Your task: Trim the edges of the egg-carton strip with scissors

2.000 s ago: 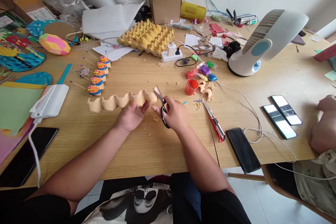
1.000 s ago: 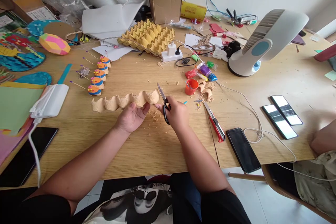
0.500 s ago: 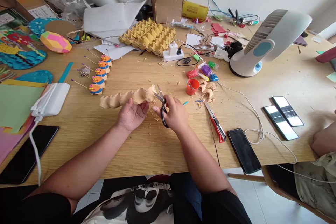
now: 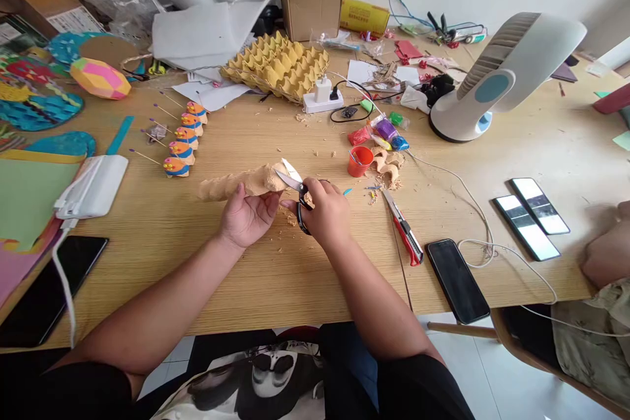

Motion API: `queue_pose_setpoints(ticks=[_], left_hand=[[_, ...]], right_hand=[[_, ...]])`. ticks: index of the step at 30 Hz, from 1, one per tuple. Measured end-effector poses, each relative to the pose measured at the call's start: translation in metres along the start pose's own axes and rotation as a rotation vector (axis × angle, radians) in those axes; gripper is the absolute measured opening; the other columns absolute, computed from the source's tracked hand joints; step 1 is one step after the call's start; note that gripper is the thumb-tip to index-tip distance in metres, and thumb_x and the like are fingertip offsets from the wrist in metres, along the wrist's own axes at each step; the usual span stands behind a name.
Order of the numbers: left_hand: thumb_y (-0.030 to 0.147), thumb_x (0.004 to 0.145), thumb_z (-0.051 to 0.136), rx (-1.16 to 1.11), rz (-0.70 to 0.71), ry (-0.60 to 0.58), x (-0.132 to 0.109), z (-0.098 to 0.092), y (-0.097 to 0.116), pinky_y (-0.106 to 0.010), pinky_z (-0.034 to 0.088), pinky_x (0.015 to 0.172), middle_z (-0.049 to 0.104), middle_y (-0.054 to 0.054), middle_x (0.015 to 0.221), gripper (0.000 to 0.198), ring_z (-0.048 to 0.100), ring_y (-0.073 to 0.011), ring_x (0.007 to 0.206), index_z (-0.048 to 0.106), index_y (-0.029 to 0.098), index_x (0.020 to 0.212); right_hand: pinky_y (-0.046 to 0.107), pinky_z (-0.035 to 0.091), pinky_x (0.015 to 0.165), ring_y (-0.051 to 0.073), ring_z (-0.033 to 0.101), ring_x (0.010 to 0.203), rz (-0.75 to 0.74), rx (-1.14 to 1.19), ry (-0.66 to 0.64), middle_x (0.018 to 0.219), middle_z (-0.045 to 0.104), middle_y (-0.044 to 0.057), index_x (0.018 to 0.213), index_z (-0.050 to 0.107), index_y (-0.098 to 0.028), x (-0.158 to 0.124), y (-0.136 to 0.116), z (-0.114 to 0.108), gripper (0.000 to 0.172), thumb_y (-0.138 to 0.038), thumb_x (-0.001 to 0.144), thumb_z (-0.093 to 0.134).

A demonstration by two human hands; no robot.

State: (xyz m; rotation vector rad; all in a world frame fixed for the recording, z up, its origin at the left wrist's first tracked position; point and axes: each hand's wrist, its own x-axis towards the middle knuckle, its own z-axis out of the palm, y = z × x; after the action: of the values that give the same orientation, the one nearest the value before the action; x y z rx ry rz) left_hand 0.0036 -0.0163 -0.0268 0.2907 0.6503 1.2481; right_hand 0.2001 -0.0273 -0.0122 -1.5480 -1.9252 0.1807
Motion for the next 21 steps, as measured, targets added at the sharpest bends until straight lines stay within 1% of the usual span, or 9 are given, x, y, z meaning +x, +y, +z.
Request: queue_pose_setpoints(ticks=[3,6,8,10,12,14,18,21], left_hand=[[0.046,0.102,0.073,-0.028,-0.008,0.016,0.0,0.0,0.0,-0.025,0.068,0.09,0.085,-0.009,0.111,0.036,0.083,-0.0192,0.102,0.075,0.019,0.125],[0.047,0.101,0.074,-0.026,0.0,0.017,0.002,-0.002,-0.001,-0.026,0.068,0.094,0.085,-0.01,0.116,0.039,0.082,-0.0213,0.113,0.074,0.02,0.129],[0.046,0.099,0.077,-0.013,0.012,0.008,0.003,-0.004,-0.001,-0.026,0.068,0.095,0.085,-0.01,0.119,0.039,0.081,-0.0226,0.118,0.075,0.021,0.128],[0.046,0.096,0.08,0.0,0.023,-0.008,0.004,-0.006,-0.001,-0.027,0.068,0.095,0.085,-0.008,0.12,0.038,0.081,-0.0225,0.118,0.075,0.022,0.126],[0.043,0.093,0.083,0.011,0.041,-0.028,0.004,-0.007,0.0,-0.027,0.068,0.094,0.085,-0.007,0.121,0.037,0.082,-0.0214,0.114,0.076,0.023,0.123],[0.041,0.089,0.088,0.034,0.067,-0.044,0.004,-0.007,0.0,-0.027,0.069,0.094,0.084,-0.006,0.123,0.039,0.082,-0.0211,0.112,0.076,0.023,0.121],[0.037,0.08,0.094,0.1,0.115,-0.061,0.004,-0.007,0.0,-0.028,0.068,0.095,0.084,-0.006,0.124,0.044,0.08,-0.0231,0.115,0.077,0.024,0.118],[0.036,0.076,0.096,0.114,0.131,-0.07,0.004,-0.007,-0.001,-0.03,0.068,0.095,0.084,-0.004,0.121,0.043,0.08,-0.0229,0.114,0.079,0.026,0.115]], right_hand=[[0.032,0.038,0.067,0.022,0.059,0.071,-0.007,-0.038,0.038,0.077,0.067,0.005,0.107,0.074,-0.023,-0.001,0.001,0.002,0.049,-0.071,0.1,0.067],[0.031,0.036,0.064,0.02,0.056,0.066,0.009,-0.019,0.048,0.071,0.065,0.003,0.101,0.074,-0.024,-0.001,0.003,0.003,0.052,-0.075,0.097,0.068],[0.03,0.035,0.063,0.019,0.055,0.063,0.046,0.044,0.04,0.067,0.063,0.002,0.098,0.074,-0.024,0.0,0.004,0.002,0.053,-0.077,0.095,0.07],[0.029,0.035,0.062,0.018,0.053,0.062,0.113,0.154,0.026,0.067,0.062,0.0,0.099,0.074,-0.024,0.001,0.005,-0.001,0.054,-0.078,0.094,0.07],[0.028,0.037,0.061,0.017,0.052,0.062,0.186,0.277,0.007,0.068,0.061,-0.001,0.103,0.073,-0.023,0.002,0.006,-0.004,0.056,-0.078,0.093,0.069],[0.027,0.037,0.061,0.016,0.051,0.063,0.22,0.359,-0.023,0.07,0.058,-0.003,0.107,0.071,-0.023,0.004,0.006,-0.007,0.056,-0.077,0.093,0.069],[0.028,0.035,0.062,0.016,0.048,0.065,0.198,0.406,-0.091,0.072,0.053,-0.004,0.107,0.067,-0.023,0.007,0.004,-0.008,0.053,-0.074,0.093,0.068],[0.028,0.034,0.063,0.017,0.048,0.066,0.182,0.41,-0.129,0.073,0.054,-0.004,0.107,0.065,-0.023,0.007,0.004,-0.007,0.05,-0.072,0.095,0.066]])
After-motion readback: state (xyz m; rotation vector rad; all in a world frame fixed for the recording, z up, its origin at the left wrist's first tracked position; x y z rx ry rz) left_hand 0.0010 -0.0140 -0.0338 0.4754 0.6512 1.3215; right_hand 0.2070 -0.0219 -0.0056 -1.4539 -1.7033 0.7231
